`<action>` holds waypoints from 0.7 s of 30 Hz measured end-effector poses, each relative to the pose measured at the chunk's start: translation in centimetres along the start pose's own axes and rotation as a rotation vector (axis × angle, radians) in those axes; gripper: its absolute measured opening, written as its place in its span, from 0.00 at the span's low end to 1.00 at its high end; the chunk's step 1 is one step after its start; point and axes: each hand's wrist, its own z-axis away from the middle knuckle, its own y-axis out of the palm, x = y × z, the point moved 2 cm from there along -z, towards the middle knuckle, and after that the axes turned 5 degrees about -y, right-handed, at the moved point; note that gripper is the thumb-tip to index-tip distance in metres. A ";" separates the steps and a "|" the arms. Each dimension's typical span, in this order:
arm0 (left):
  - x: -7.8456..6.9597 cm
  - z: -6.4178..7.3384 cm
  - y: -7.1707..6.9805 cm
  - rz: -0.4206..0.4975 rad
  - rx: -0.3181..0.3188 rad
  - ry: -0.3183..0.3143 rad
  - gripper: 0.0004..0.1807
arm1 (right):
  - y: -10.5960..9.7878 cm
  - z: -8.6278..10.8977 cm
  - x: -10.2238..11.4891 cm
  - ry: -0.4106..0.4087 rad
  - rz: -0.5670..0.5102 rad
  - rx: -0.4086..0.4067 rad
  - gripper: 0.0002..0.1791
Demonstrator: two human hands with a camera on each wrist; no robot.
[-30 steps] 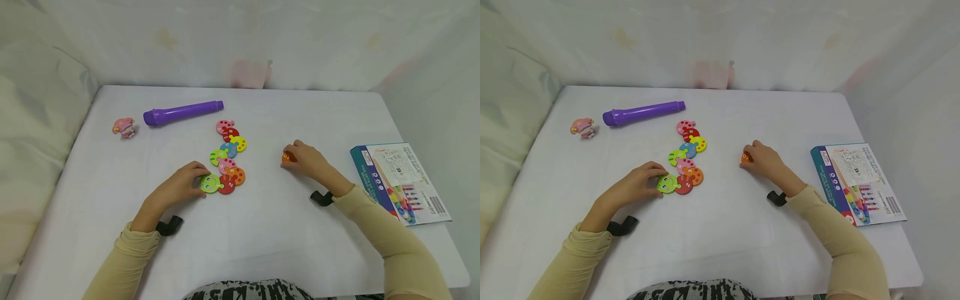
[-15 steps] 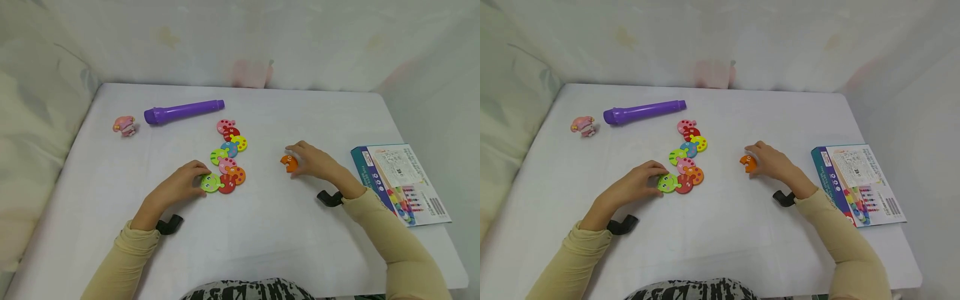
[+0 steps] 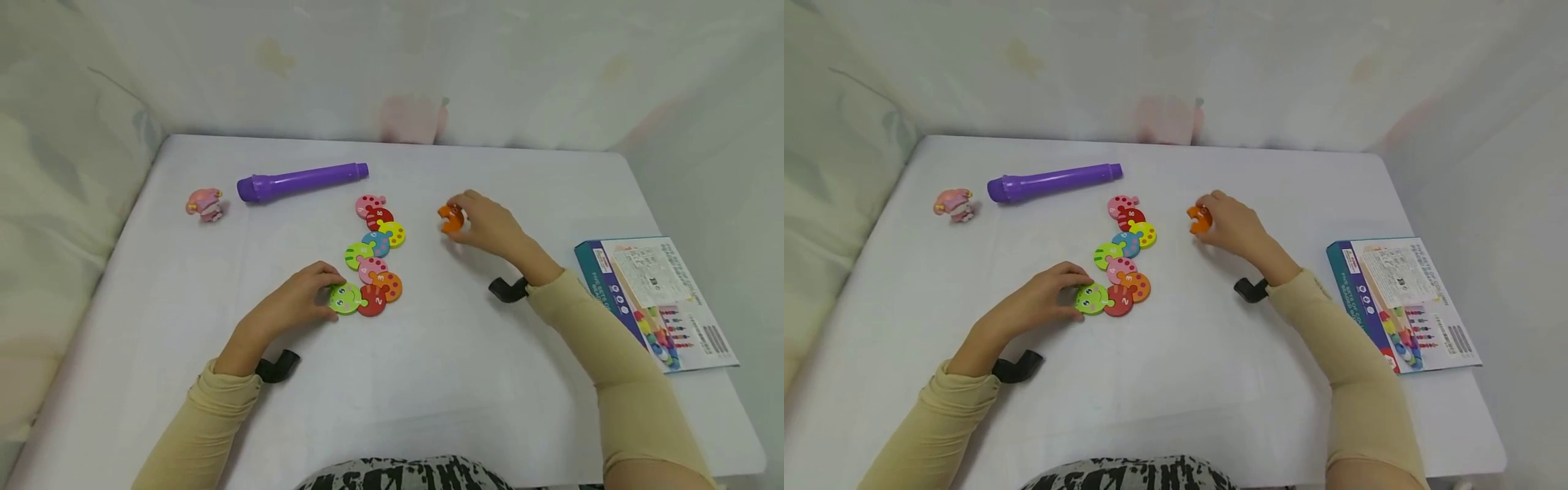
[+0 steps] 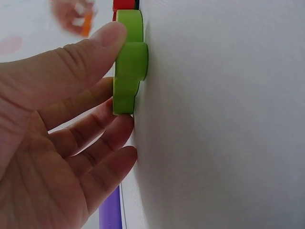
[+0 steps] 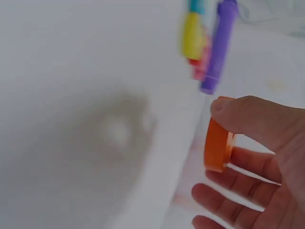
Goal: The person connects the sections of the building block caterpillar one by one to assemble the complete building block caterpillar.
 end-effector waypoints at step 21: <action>-0.2 0.0 0.0 0.008 -0.020 0.025 0.30 | 2.6 -12.1 4.5 -0.060 0.126 0.179 0.28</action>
